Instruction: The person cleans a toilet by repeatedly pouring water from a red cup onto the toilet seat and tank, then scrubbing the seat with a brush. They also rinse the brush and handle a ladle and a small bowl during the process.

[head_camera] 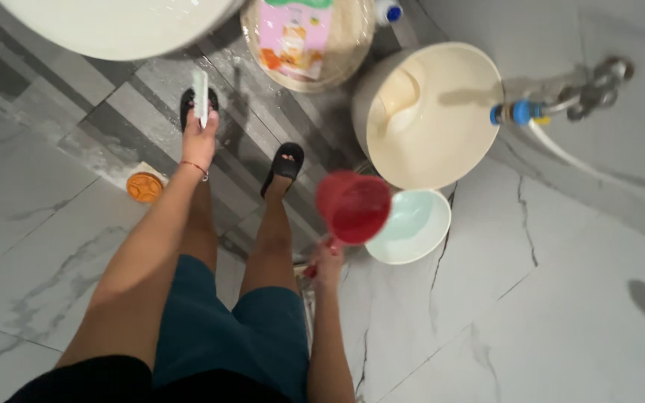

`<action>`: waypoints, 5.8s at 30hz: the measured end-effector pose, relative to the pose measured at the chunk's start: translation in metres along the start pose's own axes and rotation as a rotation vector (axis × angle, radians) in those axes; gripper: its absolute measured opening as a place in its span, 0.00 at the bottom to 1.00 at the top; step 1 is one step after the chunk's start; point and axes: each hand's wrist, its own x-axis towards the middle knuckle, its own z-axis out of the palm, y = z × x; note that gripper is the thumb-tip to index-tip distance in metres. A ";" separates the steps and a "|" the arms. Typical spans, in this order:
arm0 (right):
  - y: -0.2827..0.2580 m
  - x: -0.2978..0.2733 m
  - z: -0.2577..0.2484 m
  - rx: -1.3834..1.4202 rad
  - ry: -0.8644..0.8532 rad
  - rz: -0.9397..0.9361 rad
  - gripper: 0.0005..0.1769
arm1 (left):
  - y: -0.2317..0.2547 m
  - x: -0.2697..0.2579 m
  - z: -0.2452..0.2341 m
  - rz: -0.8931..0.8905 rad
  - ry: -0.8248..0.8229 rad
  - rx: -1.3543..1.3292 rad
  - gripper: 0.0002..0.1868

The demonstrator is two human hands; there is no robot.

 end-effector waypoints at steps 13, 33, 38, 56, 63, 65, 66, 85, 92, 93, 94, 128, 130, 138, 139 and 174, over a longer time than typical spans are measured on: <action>-0.007 0.160 -0.164 0.239 0.364 0.162 0.07 | 0.026 -0.044 0.080 0.277 -0.140 0.229 0.09; -0.093 0.079 0.342 -1.104 -0.692 -0.727 0.09 | 0.082 0.042 -0.029 -0.103 -0.123 -0.506 0.20; -0.051 0.086 0.424 -1.464 -0.569 -1.114 0.10 | 0.111 0.059 -0.127 0.156 0.235 0.592 0.36; -0.079 0.258 0.419 -1.810 -0.454 -1.206 0.16 | 0.031 0.168 -0.160 0.266 0.276 0.958 0.55; -0.041 0.209 0.410 -1.686 -0.601 -1.323 0.21 | 0.055 0.173 -0.162 -0.002 -0.036 1.120 0.59; -0.100 0.233 0.416 -1.629 -0.390 -1.103 0.18 | 0.044 0.170 -0.163 0.054 0.001 1.157 0.58; -0.130 0.247 0.425 -1.547 -0.275 -0.980 0.18 | 0.044 0.171 -0.163 0.085 0.034 1.169 0.56; -0.106 0.270 0.511 -1.591 -0.346 -1.093 0.25 | 0.040 0.165 -0.167 0.225 0.163 1.006 0.52; -0.043 0.243 0.502 -1.798 -0.651 -1.256 0.20 | 0.053 0.158 -0.168 0.189 0.147 1.034 0.52; -0.075 0.265 0.507 -1.792 -0.580 -1.220 0.19 | 0.050 0.160 -0.164 0.188 0.146 1.044 0.50; -0.110 0.289 0.517 -1.773 -0.473 -1.150 0.19 | 0.046 0.162 -0.164 0.188 0.146 1.056 0.49; -0.216 0.327 0.749 -1.860 -0.315 -0.975 0.15 | 0.050 0.164 -0.135 0.217 0.286 1.209 0.26; -0.172 0.320 0.748 -1.858 -0.357 -1.077 0.16 | 0.054 0.164 -0.135 0.243 0.338 1.190 0.25; -0.002 0.238 0.716 -2.013 -0.832 -1.329 0.17 | 0.071 0.155 -0.146 0.244 0.322 1.072 0.24; -0.035 0.259 0.719 -2.001 -0.776 -1.338 0.18 | 0.069 0.153 -0.147 0.266 0.363 1.139 0.25; -0.067 0.228 0.452 -2.051 -0.550 -1.494 0.32 | 0.044 0.118 -0.207 0.326 0.443 0.765 0.06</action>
